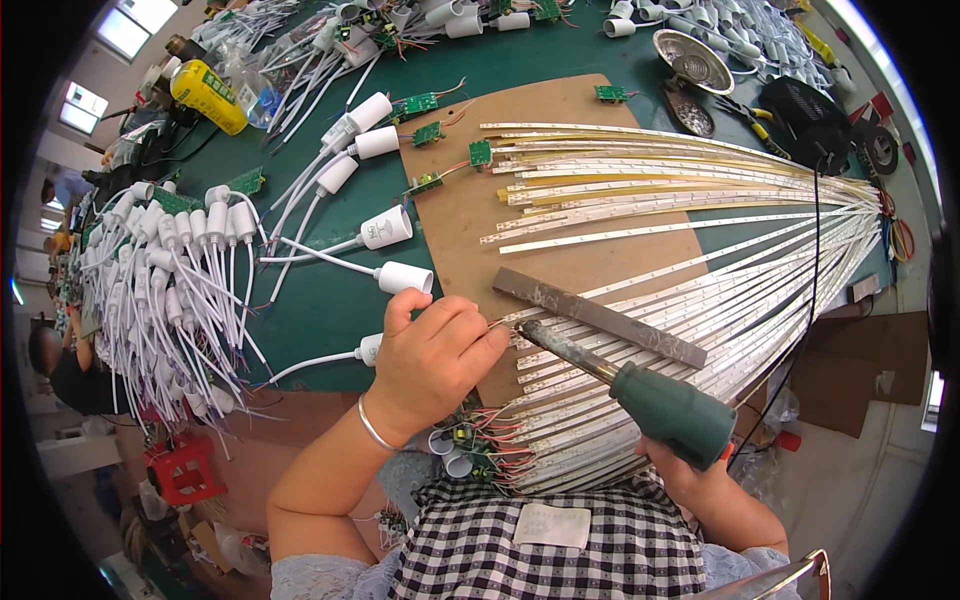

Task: The person uses a soldering iron to attach wires to LED strip ends on a workbench. They repeatedly pick up a white wire, position it on the strip, and apply the soldering iron to secure the connection. The person works on multiple LED strips laid out in parallel on a cardboard surface.

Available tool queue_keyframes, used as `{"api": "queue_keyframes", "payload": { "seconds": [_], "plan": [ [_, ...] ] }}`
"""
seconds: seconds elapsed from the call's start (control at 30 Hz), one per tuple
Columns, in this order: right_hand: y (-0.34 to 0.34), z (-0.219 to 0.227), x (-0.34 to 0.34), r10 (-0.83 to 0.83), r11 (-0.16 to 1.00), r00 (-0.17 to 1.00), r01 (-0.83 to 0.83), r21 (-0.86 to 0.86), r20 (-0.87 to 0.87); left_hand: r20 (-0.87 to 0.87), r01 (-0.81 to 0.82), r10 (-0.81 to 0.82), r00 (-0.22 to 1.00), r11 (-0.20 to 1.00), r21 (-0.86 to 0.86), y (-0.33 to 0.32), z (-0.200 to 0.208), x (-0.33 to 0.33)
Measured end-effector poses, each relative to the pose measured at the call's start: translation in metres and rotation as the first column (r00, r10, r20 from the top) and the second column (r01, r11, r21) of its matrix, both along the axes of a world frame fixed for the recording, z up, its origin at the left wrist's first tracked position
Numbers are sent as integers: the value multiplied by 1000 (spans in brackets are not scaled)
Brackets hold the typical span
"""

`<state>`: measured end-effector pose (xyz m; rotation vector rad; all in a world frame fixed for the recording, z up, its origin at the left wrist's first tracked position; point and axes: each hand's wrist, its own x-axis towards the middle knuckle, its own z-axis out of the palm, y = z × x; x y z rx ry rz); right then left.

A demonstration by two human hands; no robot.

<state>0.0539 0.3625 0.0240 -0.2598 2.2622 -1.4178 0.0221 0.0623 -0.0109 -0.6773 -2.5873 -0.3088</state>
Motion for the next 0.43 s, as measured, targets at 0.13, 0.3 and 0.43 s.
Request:
{"api": "queue_keyframes", "payload": {
  "seconds": [0.13,0.3,0.43],
  "plan": [
    [0,2,-1,5,1000,1000,-6,23,16,0,5,-5,1000,1000,4,0,1,0],
    [0,3,0,-51,999,998,51,2,22,6,11,-11,1000,1000,5,-1,0,0],
    [0,3,0,-80,997,997,80,-23,8,8,13,-12,1000,1000,-4,-1,0,0]
  ]
}}
